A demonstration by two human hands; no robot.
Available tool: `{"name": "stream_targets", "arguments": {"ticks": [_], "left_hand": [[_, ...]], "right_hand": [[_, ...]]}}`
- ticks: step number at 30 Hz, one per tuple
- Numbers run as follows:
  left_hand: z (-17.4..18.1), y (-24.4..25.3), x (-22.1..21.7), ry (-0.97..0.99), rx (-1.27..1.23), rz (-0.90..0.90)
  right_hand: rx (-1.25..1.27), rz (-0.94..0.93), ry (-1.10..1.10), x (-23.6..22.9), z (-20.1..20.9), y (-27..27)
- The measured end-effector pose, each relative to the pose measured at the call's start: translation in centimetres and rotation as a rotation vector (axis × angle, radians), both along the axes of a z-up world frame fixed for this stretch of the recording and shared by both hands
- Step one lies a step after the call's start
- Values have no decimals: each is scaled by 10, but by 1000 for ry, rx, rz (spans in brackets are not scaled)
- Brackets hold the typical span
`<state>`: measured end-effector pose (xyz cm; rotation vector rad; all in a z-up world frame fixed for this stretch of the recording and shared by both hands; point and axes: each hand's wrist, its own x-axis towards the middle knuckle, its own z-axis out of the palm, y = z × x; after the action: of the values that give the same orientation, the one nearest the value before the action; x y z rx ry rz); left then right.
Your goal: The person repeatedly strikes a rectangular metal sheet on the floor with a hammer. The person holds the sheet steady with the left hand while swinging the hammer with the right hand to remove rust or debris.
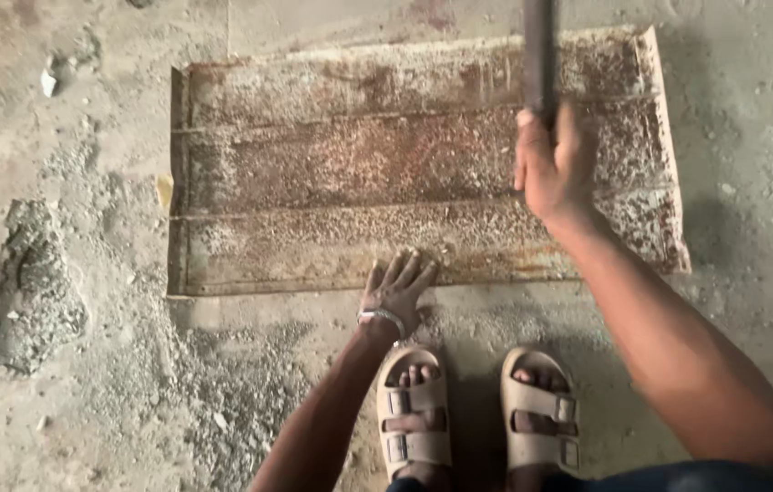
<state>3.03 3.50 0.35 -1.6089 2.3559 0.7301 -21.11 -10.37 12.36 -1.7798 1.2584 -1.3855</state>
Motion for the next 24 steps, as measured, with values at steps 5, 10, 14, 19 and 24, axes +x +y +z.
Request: {"name": "stream_targets", "arguments": {"ticks": [5, 10, 14, 19, 24], "left_hand": [[5, 0, -3, -28, 19, 10], [14, -4, -6, -25, 30, 64], [16, -1, -7, -34, 51, 70], [20, 0, -8, -62, 71, 38], [23, -7, -6, -37, 73, 38]], "right_hand": [[-18, -59, 77, 24, -14, -4], [977, -82, 729, 29, -41, 13], [890, -85, 512, 22, -21, 12], [422, -57, 132, 18, 27, 0], [-108, -106, 157, 27, 5, -25]]}}
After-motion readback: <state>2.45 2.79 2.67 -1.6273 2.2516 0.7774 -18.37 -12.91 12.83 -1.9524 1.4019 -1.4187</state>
